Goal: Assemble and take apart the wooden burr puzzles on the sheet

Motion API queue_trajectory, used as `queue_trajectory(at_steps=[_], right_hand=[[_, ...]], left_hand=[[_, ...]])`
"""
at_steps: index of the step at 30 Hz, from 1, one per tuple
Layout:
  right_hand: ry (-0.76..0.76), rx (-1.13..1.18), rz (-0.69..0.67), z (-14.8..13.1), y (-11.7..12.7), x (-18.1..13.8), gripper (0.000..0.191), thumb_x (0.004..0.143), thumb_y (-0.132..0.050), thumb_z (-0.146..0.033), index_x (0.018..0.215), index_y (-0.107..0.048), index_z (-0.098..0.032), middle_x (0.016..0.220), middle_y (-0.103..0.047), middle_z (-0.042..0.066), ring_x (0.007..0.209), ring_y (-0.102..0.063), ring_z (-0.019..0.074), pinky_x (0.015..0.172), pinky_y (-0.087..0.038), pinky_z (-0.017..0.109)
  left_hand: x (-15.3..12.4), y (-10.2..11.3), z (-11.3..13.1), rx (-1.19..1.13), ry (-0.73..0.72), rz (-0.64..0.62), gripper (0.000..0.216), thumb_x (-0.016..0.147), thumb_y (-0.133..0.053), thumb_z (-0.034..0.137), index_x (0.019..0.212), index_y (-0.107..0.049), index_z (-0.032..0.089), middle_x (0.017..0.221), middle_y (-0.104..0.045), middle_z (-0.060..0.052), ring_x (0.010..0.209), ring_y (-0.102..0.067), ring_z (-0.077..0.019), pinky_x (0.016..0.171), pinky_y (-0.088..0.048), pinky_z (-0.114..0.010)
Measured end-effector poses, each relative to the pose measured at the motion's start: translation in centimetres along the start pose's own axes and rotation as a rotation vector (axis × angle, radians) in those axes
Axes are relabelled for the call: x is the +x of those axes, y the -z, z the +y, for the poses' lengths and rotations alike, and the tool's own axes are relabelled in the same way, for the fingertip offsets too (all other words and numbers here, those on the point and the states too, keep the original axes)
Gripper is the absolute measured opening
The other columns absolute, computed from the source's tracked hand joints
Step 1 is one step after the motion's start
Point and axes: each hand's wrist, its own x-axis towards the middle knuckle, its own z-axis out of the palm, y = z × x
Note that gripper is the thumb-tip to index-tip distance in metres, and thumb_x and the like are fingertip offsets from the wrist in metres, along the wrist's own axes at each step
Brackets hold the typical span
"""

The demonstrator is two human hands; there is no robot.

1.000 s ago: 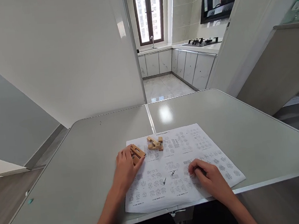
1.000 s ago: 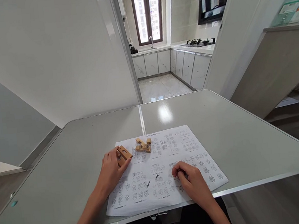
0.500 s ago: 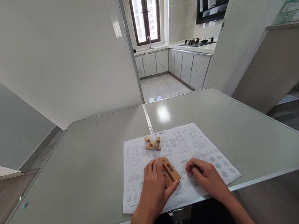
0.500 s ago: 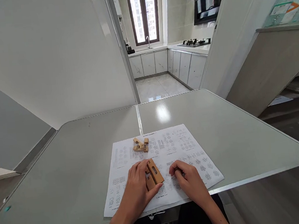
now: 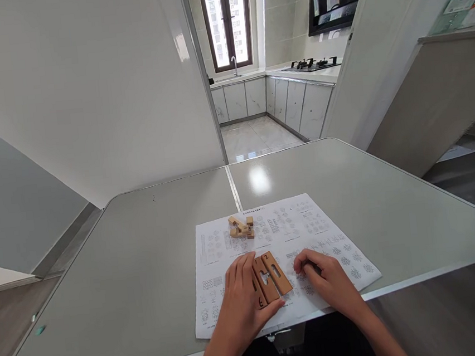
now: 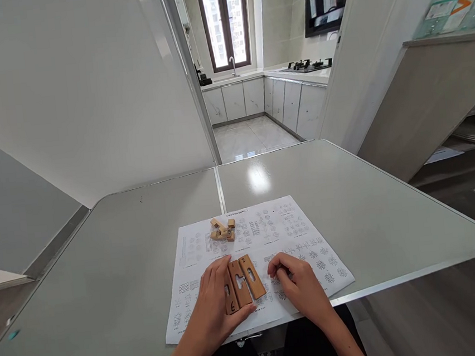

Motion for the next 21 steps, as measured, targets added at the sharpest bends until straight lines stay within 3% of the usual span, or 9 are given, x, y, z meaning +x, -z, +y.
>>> queue_trajectory(at_steps=[5, 10, 16, 21], right_hand=[[0.021, -0.022, -0.033, -0.2, 0.0, -0.1, 0.024, 0.097, -0.043, -0.022, 0.088, -0.066, -0.023, 0.085, -0.07, 0.003, 0.074, -0.061, 0.0203, 0.063, -0.044, 0.03], [0.089, -0.059, -0.064, -0.6, -0.4, -0.1, 0.017, 0.102, -0.05, -0.031, 0.101, -0.065, -0.025, 0.096, -0.069, 0.003, 0.083, -0.064, 0.0209, 0.073, -0.049, 0.032], [0.111, -0.239, -0.086, -1.1, -1.1, 0.1, 0.019, 0.097, -0.065, -0.042, 0.106, -0.063, -0.026, 0.095, -0.066, 0.003, 0.086, -0.063, 0.0229, 0.075, -0.049, 0.036], [0.124, -0.332, -0.029, -1.4, -2.1, 0.0, 0.023, 0.092, -0.071, -0.041, 0.106, -0.063, -0.025, 0.095, -0.064, 0.003, 0.087, -0.062, 0.0248, 0.078, -0.049, 0.039]], left_hand=[[-1.4, 1.5, -0.8, -0.036, 0.087, -0.017, 0.098, 0.08, -0.086, 0.038, 0.158, -0.027, 0.032, 0.154, -0.046, -0.014, 0.143, -0.045, -0.0386, 0.115, -0.045, -0.059], [-1.8, 1.7, -0.9, -0.068, 0.106, 0.005, 0.085, 0.083, -0.082, 0.033, 0.154, -0.035, 0.032, 0.151, -0.049, -0.011, 0.141, -0.049, -0.0347, 0.116, -0.046, -0.055], [-1.8, 2.0, -0.6, -0.087, 0.091, 0.01, 0.08, 0.085, -0.079, 0.03, 0.153, -0.036, 0.031, 0.15, -0.051, -0.01, 0.139, -0.05, -0.0324, 0.116, -0.047, -0.053], [-1.8, 2.3, -0.5, -0.049, 0.002, 0.052, 0.075, 0.088, -0.06, 0.013, 0.156, -0.033, 0.028, 0.158, -0.044, -0.011, 0.149, -0.039, -0.0307, 0.123, -0.039, -0.053]])
